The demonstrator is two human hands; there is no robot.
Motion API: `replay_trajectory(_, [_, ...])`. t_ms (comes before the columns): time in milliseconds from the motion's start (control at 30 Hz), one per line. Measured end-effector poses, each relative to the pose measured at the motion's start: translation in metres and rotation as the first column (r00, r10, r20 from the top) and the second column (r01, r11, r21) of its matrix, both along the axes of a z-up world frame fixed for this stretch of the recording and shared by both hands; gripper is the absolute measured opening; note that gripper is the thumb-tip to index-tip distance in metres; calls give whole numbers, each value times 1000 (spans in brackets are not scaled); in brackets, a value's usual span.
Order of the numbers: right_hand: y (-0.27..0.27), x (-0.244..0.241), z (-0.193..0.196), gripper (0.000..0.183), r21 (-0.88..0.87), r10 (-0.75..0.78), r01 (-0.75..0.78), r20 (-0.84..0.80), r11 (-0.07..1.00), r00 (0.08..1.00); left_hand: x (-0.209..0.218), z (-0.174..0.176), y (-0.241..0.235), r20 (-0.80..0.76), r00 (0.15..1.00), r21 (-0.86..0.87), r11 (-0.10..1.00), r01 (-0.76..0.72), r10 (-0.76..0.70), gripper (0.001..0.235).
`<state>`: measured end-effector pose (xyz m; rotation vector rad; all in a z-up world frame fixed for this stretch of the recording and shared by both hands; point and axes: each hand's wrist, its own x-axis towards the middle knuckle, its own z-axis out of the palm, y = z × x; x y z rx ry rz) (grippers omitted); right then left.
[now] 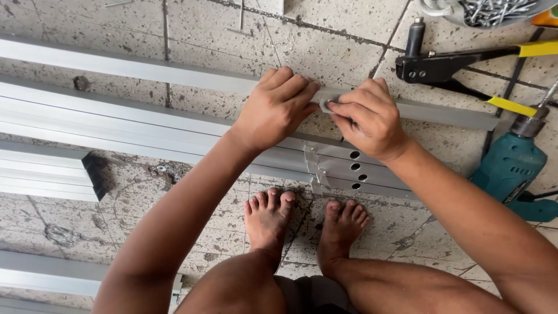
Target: Assembling aluminum frames by drilling holes and securing joints with a rivet gun.
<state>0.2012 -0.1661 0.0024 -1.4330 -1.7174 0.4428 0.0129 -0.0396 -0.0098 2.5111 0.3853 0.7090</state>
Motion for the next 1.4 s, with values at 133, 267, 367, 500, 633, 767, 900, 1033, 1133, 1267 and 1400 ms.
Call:
replay_trajectory(133, [1, -5, 5, 14, 26, -51, 51, 14, 998, 999, 0, 3, 0, 33, 999, -36, 999, -1, 2, 27])
replay_trajectory(267, [3, -10, 6, 15, 75, -93, 89, 48, 993, 995, -1, 7, 3, -20, 1000, -34, 999, 23, -23, 21])
replay_trajectory(367, [4, -12, 11, 15, 90, -96, 90, 63, 992, 993, -3, 9, 5, -46, 998, -22, 999, 49, -50, 20])
replay_trajectory(500, [-2, 0, -5, 19, 47, 34, -41, 147, 998, 989, -7, 18, 8, -69, 992, -93, 990, 104, -110, 30])
replay_trajectory(633, [-6, 9, -16, 33, 30, 50, -56, 185, 998, 981, -10, 20, 8, -202, 964, -101, 983, 154, -172, 46])
replay_trajectory(767, [-5, 14, -13, 38, 28, 69, -78, 236, 997, 969, -13, 27, 3, -197, 967, -146, 980, 133, -161, 70])
replay_trajectory(900, [-21, 28, 1, 40, -34, 59, -52, 252, 998, 966, -39, 54, -35, -62, 998, -82, 997, 7, -12, 50])
replay_trajectory(1033, [-47, 22, 22, 43, -57, 33, -15, 315, 998, 949, -69, 57, -77, -23, 1000, -157, 988, -8, 4, 34])
replay_trajectory(1133, [-86, 3, 39, 33, -98, 65, -34, 333, 995, 941, -78, 54, -91, -263, 960, -178, 983, 53, -99, 70])
replay_trajectory(1267, [-140, -28, 42, 86, -217, 126, -41, 397, 975, 909, -77, 44, -94, -540, 831, -74, 991, 111, -134, 129])
replay_trajectory(1400, [-155, -33, 16, 119, -269, 110, 81, 625, 960, 773, -74, 26, -93, -598, 796, 34, 989, 145, -96, 119])
